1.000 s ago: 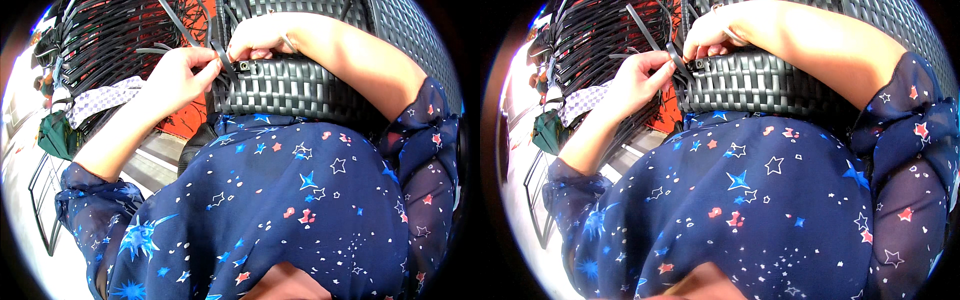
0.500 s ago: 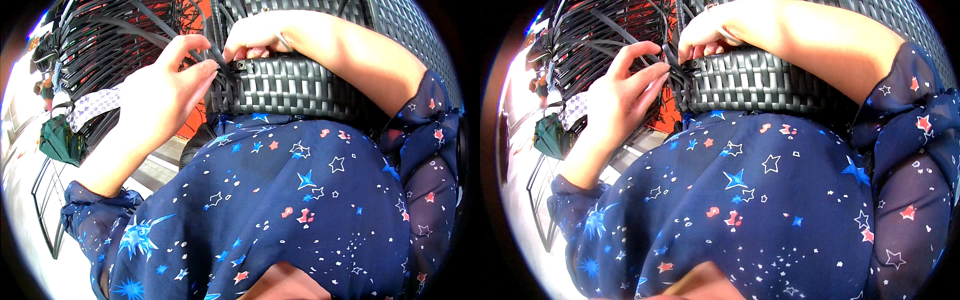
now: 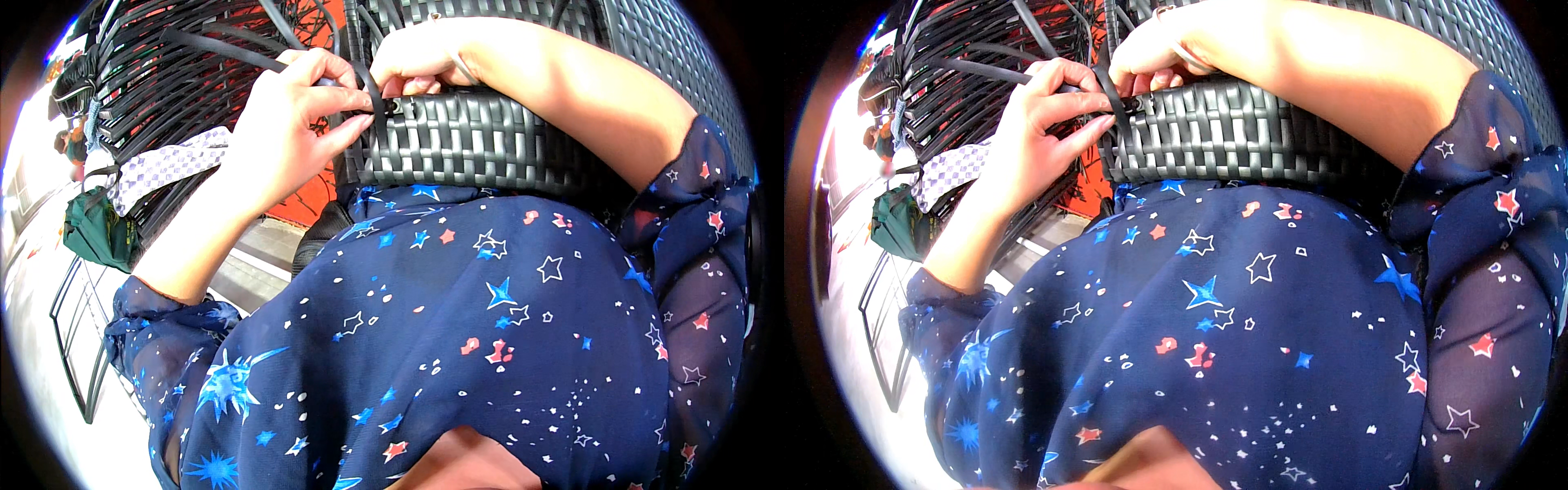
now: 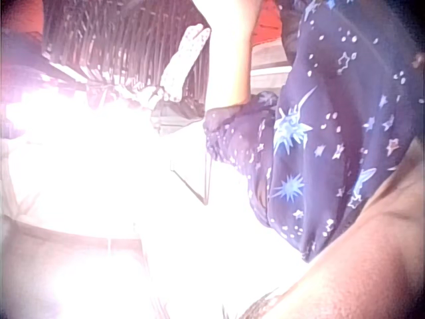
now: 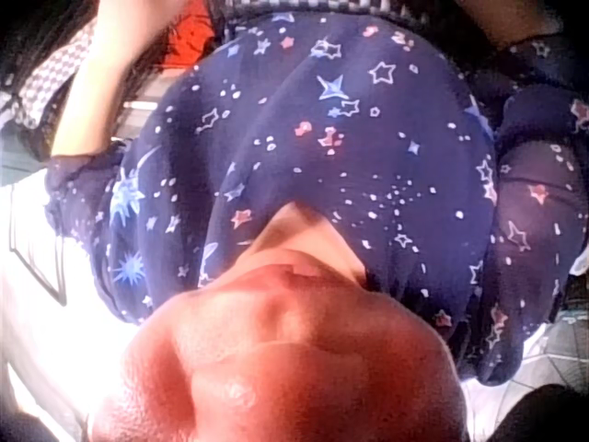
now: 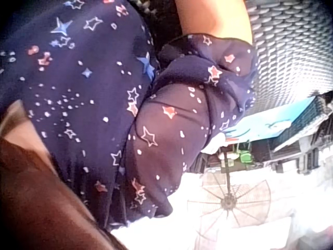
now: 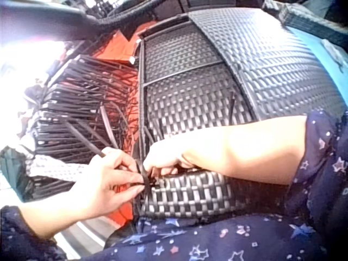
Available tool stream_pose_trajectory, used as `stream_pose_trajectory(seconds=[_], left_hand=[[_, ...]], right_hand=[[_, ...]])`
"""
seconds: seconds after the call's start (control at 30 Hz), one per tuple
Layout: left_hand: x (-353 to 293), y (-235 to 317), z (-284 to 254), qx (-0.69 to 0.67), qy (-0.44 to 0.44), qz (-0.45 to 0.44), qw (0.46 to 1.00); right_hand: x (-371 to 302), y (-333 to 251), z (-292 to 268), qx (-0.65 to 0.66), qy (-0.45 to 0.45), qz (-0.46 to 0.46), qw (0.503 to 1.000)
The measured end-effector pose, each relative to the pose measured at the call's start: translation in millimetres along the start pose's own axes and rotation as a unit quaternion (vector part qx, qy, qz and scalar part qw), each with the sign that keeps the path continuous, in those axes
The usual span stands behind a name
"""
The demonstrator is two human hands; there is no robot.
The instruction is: The person weaves black plastic strips into the edge of a black woven basket. They repeatedly thread a strip through the existing weave, pull it tight, and adjust the edge to maintain alignment. The process continues across the basket's rim without visible completion.
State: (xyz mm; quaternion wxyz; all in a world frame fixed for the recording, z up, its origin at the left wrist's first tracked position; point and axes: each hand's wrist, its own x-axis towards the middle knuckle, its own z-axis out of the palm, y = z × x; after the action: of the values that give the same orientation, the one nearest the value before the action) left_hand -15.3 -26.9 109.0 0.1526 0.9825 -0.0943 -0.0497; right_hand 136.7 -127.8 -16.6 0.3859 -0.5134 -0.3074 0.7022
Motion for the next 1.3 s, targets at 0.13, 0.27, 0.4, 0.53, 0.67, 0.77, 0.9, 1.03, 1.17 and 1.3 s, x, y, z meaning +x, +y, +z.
stream_pose_trajectory(seconds=[0.13,0.27,0.4,0.53,0.67,0.77,0.9,1.03,1.17,1.3], left_hand=[[5.9,-1.8,-0.4,-0.013,-0.021,0.000,1.000],[5.5,-3.9,0.8,-0.032,-0.038,-0.006,0.999],[-3.1,-2.8,9.3,-0.023,0.026,0.024,0.999],[-2.5,4.6,-1.6,-0.008,0.070,0.051,0.996],[-6.0,16.4,-39.7,0.044,0.191,0.091,0.976],[-8.2,23.6,-44.3,-0.013,0.270,0.071,0.960],[-10.7,22.3,-50.0,0.020,0.154,0.094,0.983],[-17.0,12.1,-11.2,-0.143,0.185,-0.063,0.970],[-26.6,-10.3,9.9,-0.219,0.162,-0.194,0.942],[-22.2,-6.8,22.6,-0.221,0.149,-0.172,0.948]], right_hand=[[-4.1,0.5,-3.2,0.011,0.000,0.007,1.000],[-1.3,2.9,-5.8,0.009,-0.011,-0.003,1.000],[-4.3,-0.9,-4.1,-0.012,-0.021,-0.024,0.999],[-18.5,-8.1,-9.7,-0.080,-0.020,-0.048,0.995],[-23.5,-22.2,-12.1,-0.173,-0.061,-0.075,0.980],[-57.0,-46.9,-20.8,-0.259,-0.109,-0.102,0.954],[-60.3,-48.9,-21.3,-0.287,-0.149,-0.149,0.935],[-43.3,-36.3,-20.5,-0.273,-0.140,-0.132,0.943],[-43.8,-26.8,-17.5,-0.202,-0.090,-0.134,0.966],[-49.1,-28.1,-18.0,-0.209,-0.092,-0.112,0.967]])
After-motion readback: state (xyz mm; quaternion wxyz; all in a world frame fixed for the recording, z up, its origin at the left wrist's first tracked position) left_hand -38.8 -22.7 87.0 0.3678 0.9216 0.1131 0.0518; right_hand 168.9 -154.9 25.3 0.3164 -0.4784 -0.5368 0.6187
